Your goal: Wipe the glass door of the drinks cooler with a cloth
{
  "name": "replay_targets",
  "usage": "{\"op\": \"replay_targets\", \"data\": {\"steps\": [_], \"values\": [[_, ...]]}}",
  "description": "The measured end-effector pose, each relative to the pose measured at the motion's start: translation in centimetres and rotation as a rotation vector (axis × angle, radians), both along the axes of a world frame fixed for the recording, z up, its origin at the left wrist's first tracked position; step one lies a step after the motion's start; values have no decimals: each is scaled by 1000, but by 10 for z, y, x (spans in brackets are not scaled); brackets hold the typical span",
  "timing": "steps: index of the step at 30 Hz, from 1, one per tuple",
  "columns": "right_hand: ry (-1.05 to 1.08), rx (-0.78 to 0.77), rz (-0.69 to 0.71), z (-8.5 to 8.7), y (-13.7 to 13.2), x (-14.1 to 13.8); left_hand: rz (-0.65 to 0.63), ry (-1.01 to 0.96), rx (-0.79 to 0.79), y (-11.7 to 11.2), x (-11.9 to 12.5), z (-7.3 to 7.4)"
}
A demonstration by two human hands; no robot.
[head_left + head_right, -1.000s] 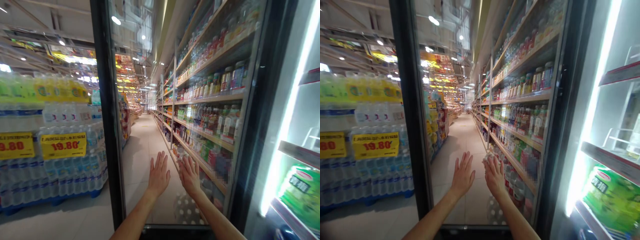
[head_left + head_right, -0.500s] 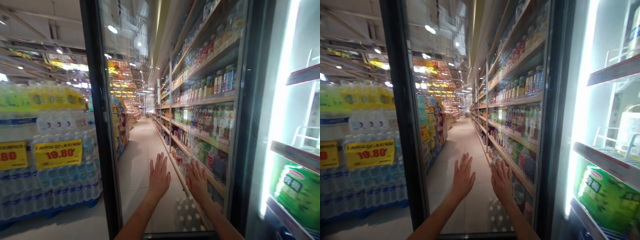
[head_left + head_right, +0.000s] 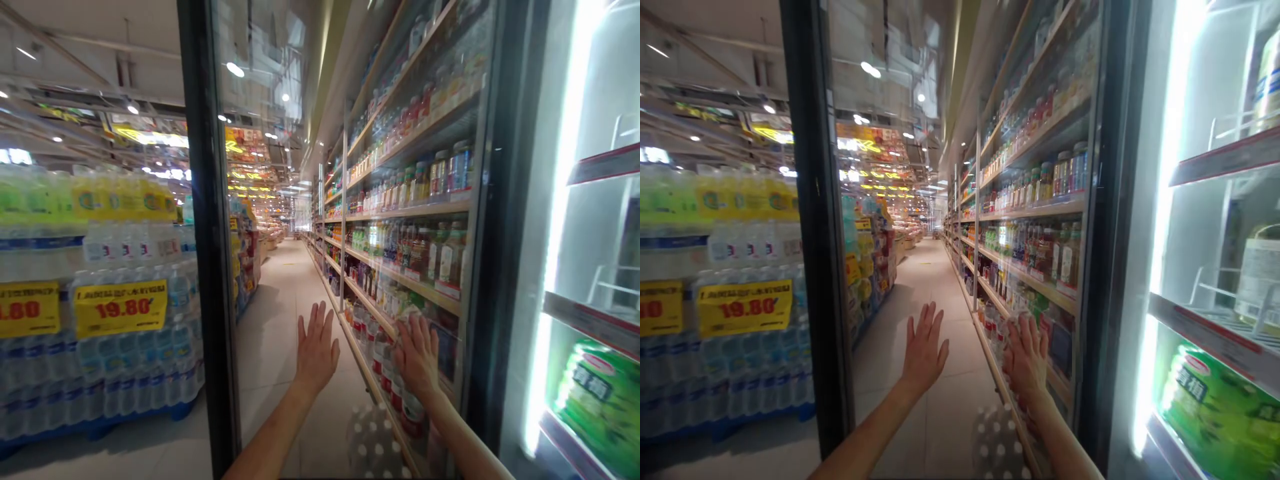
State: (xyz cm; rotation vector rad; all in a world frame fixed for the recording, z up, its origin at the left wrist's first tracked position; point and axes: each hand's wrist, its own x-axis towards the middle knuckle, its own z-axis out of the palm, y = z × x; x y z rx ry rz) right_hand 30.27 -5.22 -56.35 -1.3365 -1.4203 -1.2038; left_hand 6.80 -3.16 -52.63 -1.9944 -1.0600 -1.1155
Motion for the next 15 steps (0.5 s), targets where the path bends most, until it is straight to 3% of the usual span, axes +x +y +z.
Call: {"op": "replay_targets", "data": {"steps": [5, 7, 12, 13, 15], "values": [[146, 151, -10, 45, 13, 15, 46, 15, 28, 5, 1, 11], [160, 140, -13, 41, 11, 19, 57, 27, 24, 5, 1, 12], [101, 35, -38, -8, -3, 27, 59, 49, -1, 5, -1, 10], [103, 38, -45, -7, -4, 30, 59, 46, -5, 5, -1, 10], [140, 76, -53, 12, -2, 36, 60, 40, -10, 6, -1, 10]]}}
